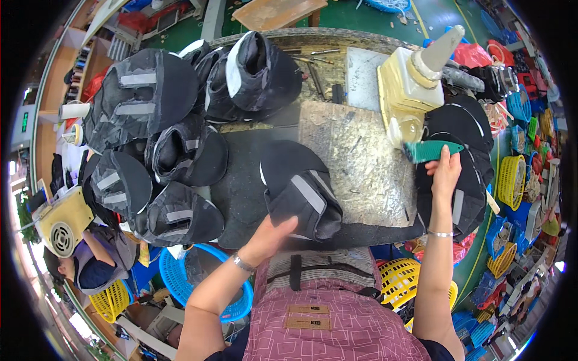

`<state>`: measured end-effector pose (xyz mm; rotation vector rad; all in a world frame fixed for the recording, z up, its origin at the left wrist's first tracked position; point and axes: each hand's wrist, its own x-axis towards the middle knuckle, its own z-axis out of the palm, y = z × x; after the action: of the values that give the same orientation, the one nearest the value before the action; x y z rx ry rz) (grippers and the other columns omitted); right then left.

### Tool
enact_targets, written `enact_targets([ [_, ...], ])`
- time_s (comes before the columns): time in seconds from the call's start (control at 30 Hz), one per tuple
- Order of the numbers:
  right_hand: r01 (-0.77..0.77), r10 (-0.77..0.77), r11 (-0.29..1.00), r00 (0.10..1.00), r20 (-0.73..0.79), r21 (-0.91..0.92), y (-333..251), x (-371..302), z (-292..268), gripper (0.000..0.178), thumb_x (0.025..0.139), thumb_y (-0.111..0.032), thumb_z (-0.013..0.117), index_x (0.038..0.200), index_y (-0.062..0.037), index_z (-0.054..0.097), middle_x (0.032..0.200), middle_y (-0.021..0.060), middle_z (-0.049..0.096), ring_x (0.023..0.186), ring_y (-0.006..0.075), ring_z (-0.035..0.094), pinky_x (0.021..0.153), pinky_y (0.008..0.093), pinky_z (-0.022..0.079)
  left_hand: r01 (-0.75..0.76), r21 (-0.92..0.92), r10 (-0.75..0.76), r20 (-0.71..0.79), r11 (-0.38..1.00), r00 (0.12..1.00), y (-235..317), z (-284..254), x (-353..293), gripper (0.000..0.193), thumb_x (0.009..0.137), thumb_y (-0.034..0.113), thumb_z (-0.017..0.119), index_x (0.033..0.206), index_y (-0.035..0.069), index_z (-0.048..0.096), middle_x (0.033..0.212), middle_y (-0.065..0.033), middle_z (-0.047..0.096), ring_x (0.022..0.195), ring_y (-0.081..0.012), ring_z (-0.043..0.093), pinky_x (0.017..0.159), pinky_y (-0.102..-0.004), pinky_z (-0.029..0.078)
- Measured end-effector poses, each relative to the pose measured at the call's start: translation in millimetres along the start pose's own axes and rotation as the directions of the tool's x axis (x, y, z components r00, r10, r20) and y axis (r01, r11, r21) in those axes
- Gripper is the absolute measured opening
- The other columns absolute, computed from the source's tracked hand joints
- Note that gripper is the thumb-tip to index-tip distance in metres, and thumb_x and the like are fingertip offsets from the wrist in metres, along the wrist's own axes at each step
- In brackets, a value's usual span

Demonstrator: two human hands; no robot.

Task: The person applies adhesive to shoe parts one at a time using a plastic applicator tool, then sorts and stacks the shoe pieces on the workbench and into a basket.

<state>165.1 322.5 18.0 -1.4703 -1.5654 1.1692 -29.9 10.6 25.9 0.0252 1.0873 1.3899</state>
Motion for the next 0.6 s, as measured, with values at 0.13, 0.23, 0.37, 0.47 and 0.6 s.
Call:
enact_targets([
  [0.13, -0.4, 0.171, 0.819, 0.855, 0.49, 0.412, -25.5, -39.5, 19.4, 0.022, 0.09, -0.022, 0.04, 0.096, -0.0018, 0.046, 0.08, 0.0108, 0.06, 0.056, 0.0138, 0.06, 0.043, 0.0193, 0.049, 0.017, -0.087, -0.027, -0.114, 0.996, 0.993, -10.1, -6.5, -4.4, 0.046, 0.08, 0.001, 0.05, 0.122, 0.002, 0.033, 0.115, -0.0076, 0.046, 0.106, -0.0177, 0.046, 0.091, -0.0321, 0.038],
  [0.23, -0.37, 0.021, 0.821, 0.78, 0.625, 0.434, -56.7, -97.7, 63.7, 0.012, 0.081, -0.01, 0.053, 0.09, -0.0038, 0.048, 0.083, 0.0111, 0.057, 0.07, 0.017, 0.058, 0.055, 0.0255, 0.05, -0.121, 0.1, 0.137, -0.169, 0.988, 0.976, -9.6, 4.3, -9.3, 0.052, 0.079, -0.003, 0.05, 0.125, 0.004, 0.028, 0.119, -0.0073, 0.042, 0.109, -0.0168, 0.043, 0.091, -0.0316, 0.037],
  [0.37, 0.468, -0.632, 0.775, 0.551, 0.545, 0.426, -73.1, -140.6, 103.8, 0.034, 0.054, -0.004, 0.074, 0.08, -0.006, 0.052, 0.083, 0.0103, 0.059, 0.074, 0.0221, 0.057, 0.064, 0.0293, 0.046, -0.142, 0.199, 0.17, -0.132, 0.97, 0.977, -11.3, 5.2, -11.3, 0.058, 0.077, 0.006, 0.056, 0.126, 0.001, 0.024, 0.121, -0.0089, 0.039, 0.112, -0.0156, 0.037, 0.094, -0.031, 0.03],
  [0.47, 0.482, -0.574, 0.819, 0.699, 0.427, 0.311, -49.4, -135.7, 112.8, 0.035, 0.055, -0.005, 0.075, 0.082, -0.0055, 0.053, 0.083, 0.0112, 0.059, 0.073, 0.0234, 0.058, 0.062, 0.029, 0.045, -0.133, 0.116, 0.15, -0.161, 0.984, 0.976, -13.1, 2.8, -11.6, 0.056, 0.078, 0.007, 0.056, 0.125, 0.001, 0.025, 0.119, -0.0084, 0.04, 0.112, -0.0155, 0.036, 0.095, -0.0313, 0.03],
  [0.6, 0.416, -0.582, 0.813, 0.577, 0.573, 0.406, -66.2, -151.0, 121.0, 0.025, 0.06, 0.0, 0.069, 0.076, -0.0047, 0.05, 0.082, 0.0115, 0.058, 0.073, 0.021, 0.057, 0.066, 0.0293, 0.046, -0.087, 0.099, 0.103, -0.172, 0.991, 0.98, -18.0, -6.0, -15.8, 0.054, 0.078, -0.004, 0.052, 0.125, 0.006, 0.027, 0.121, -0.0046, 0.039, 0.11, -0.013, 0.04, 0.093, -0.0296, 0.033],
])
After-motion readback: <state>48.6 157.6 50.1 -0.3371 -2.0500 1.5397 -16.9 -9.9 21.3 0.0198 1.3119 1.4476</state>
